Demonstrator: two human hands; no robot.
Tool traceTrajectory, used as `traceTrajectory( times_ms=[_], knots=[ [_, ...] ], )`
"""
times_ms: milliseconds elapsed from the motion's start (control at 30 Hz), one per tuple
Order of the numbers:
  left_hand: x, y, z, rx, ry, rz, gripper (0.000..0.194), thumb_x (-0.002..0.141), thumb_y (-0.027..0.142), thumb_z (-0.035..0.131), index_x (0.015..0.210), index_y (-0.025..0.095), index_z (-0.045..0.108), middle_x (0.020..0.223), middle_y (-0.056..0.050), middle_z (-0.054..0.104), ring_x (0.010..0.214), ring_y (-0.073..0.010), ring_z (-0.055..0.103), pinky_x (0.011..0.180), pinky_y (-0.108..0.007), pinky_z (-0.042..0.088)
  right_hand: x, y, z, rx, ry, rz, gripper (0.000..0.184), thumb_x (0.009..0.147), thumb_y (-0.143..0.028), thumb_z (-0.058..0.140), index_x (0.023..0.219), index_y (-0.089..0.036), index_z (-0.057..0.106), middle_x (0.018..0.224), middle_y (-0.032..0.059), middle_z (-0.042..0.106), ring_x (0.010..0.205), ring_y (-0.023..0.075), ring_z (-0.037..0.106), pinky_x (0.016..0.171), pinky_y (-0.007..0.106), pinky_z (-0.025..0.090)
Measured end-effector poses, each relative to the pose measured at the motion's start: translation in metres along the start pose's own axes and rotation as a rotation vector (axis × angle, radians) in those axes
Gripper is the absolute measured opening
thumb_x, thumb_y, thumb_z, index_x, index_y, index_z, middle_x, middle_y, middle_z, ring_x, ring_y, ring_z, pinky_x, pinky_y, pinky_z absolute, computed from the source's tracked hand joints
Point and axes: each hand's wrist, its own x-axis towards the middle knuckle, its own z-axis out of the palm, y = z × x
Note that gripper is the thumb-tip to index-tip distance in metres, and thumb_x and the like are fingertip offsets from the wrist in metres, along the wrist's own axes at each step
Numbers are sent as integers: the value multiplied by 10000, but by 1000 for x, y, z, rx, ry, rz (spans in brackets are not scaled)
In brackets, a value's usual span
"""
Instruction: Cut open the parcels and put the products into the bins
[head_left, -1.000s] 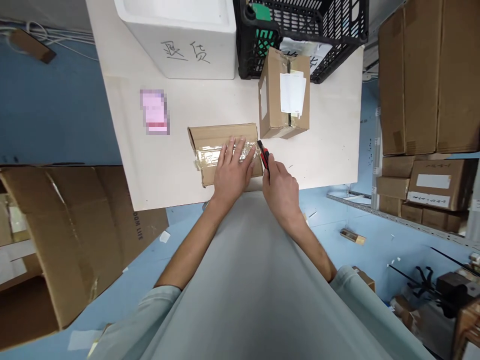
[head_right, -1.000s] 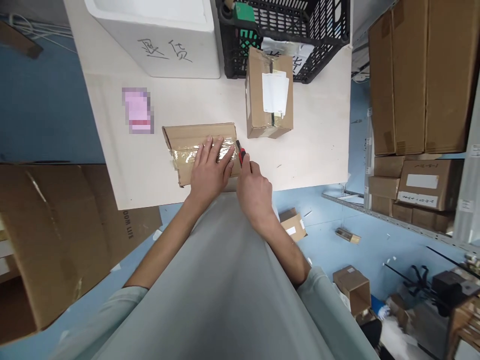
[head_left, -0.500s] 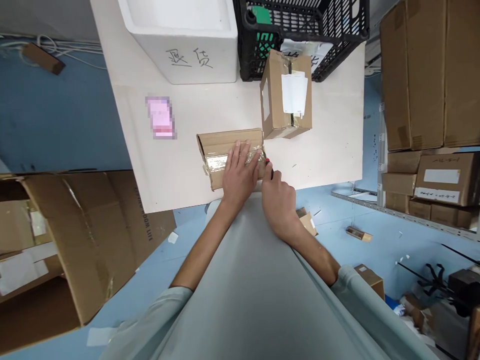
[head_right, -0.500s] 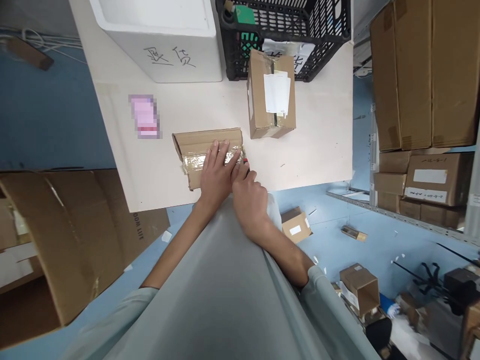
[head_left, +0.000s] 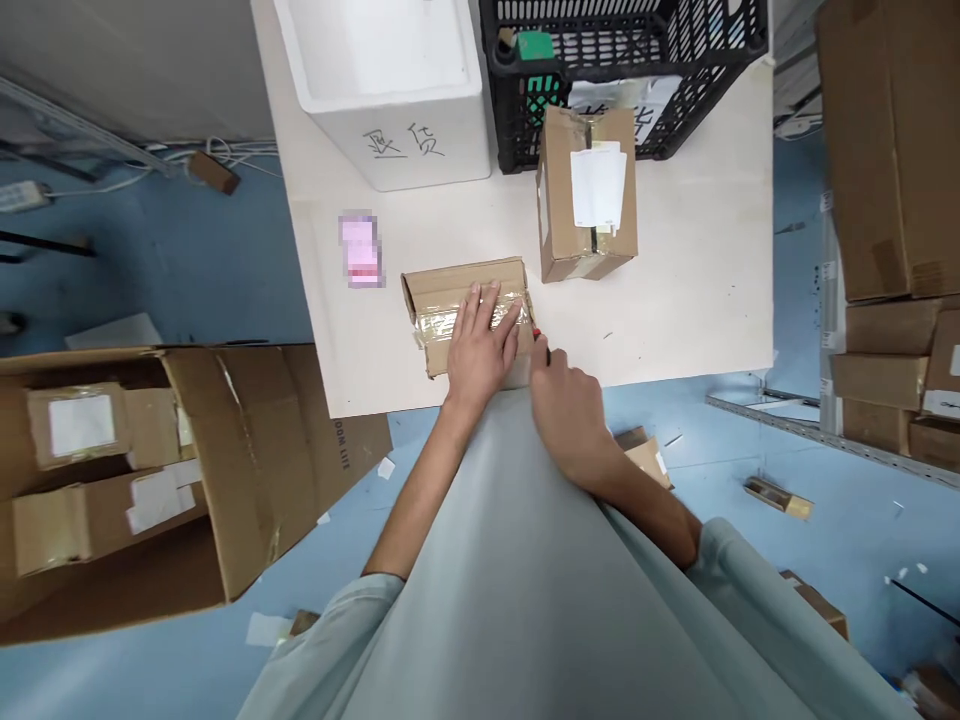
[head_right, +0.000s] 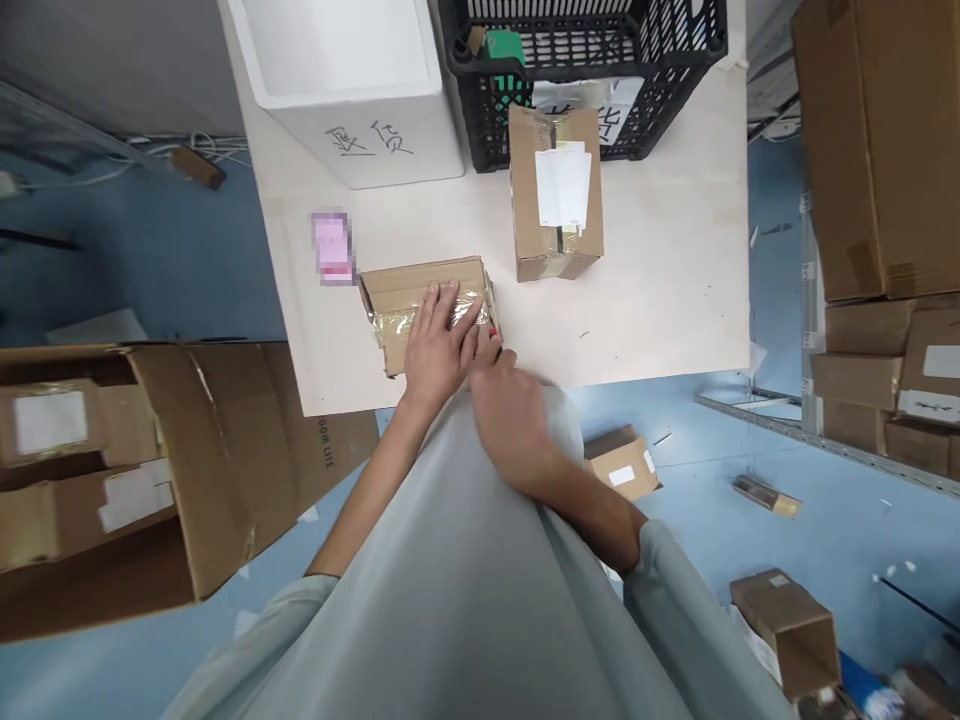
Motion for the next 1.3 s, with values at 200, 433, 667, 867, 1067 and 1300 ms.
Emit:
traceTrajectory(
  times_ms=[200,433,667,867,1067,1300],
  knots=[
    [-11,-17,-23,76,19,11,562,1176,574,448,1624,304,653,1848,-84,416,1777,-346,252,1414,-639,290,14,89,-5,65,152,109,616,1113,-330,477,1712,-184,472,1235,169,772,963,325,780,867,435,626],
    [-35,-64,-59,100,85,-60,866,1037,904,453,1587,278,689,1813,-150,466,1754,-391,306,1381,-659,330,99,172,79,169,-96,364,329,1006,-493,665,1058,-172,714,1045,173,808,985,316,767,906,381,565],
    [-54,-60,-90,113,114,-125,737,1072,798,546,1584,288,688,1807,-134,477,1671,-360,477,1348,-599,436,126,138,113,660,-235,223,368,981,-566,686,1029,-201,682,799,-24,688,587,147,645,666,274,533],
    [-63,-47,-108,170,217,-211,512,1129,525,556,1512,245,748,1634,-135,674,1503,-330,655,1277,-555,537,131,105,122,826,-218,227,418,851,-602,781,907,-209,649,632,-68,576,543,145,602,566,264,489],
    [-71,-40,-110,-16,254,-317,448,1090,397,575,1475,301,782,1580,-48,727,1489,-325,673,1265,-570,559,95,104,78,704,-143,233,430,837,-636,764,896,-219,681,607,-58,580,499,174,627,533,284,487],
    [-61,-61,-28,-650,217,-493,531,998,522,698,1378,170,814,1573,-112,726,1514,-347,660,1272,-516,568,56,136,8,313,14,300,409,926,-639,699,870,-235,671,646,-17,634,523,223,689,592,316,516]
  ],
)
